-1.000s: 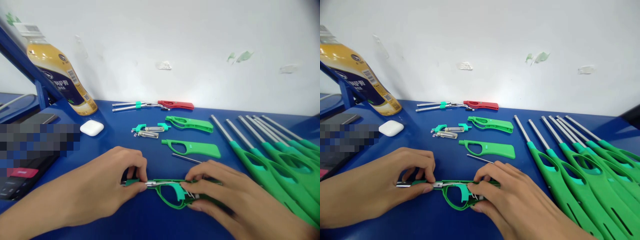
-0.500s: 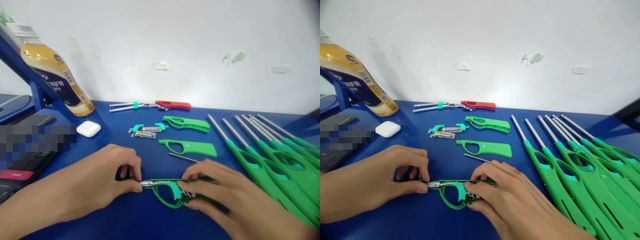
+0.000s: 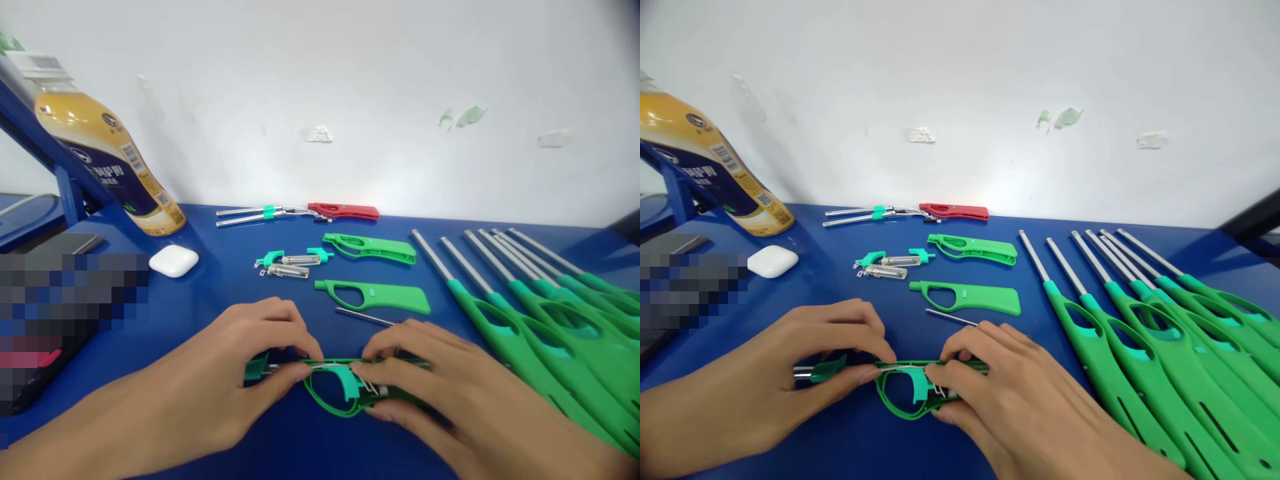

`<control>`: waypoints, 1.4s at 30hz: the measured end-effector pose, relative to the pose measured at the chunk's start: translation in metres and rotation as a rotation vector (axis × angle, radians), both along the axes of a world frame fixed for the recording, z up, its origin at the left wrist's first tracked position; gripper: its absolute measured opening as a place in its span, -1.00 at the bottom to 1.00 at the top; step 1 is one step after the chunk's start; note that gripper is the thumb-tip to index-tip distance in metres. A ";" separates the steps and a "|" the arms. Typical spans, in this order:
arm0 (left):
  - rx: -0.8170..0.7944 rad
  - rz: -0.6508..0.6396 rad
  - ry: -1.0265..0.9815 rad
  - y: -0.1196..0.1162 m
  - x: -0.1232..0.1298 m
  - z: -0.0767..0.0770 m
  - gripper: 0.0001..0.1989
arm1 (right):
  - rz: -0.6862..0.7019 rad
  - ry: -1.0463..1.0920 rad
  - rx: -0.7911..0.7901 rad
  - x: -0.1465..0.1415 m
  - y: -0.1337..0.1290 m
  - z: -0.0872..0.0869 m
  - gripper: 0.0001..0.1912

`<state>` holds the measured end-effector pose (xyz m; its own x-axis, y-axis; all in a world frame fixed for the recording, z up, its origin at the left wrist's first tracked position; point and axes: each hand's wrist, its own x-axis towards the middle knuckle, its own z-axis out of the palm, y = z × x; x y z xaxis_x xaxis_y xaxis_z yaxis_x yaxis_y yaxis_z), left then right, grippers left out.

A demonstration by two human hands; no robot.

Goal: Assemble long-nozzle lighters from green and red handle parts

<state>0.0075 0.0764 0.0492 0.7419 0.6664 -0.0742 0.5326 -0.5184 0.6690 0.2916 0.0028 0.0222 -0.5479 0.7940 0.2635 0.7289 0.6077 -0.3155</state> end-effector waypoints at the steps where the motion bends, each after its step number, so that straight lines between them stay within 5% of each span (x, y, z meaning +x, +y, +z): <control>1: -0.016 -0.011 -0.017 0.000 0.002 0.000 -0.78 | 0.005 -0.003 -0.002 -0.002 0.001 0.002 -0.77; 10: 0.001 0.028 -0.113 0.005 0.007 -0.002 -0.76 | -0.146 0.088 0.044 0.015 0.004 0.017 -0.73; 15: 0.122 0.149 -0.155 0.006 0.007 0.001 -0.80 | -0.234 -0.123 0.220 0.031 0.021 0.006 -0.62; 20: 0.155 0.216 -0.178 0.008 0.007 0.006 -0.81 | -0.215 -0.185 0.212 0.037 0.026 -0.006 -0.62; 42: 0.181 0.218 -0.173 0.007 0.008 0.005 -0.80 | -0.185 -0.239 0.261 0.053 0.037 0.006 -0.60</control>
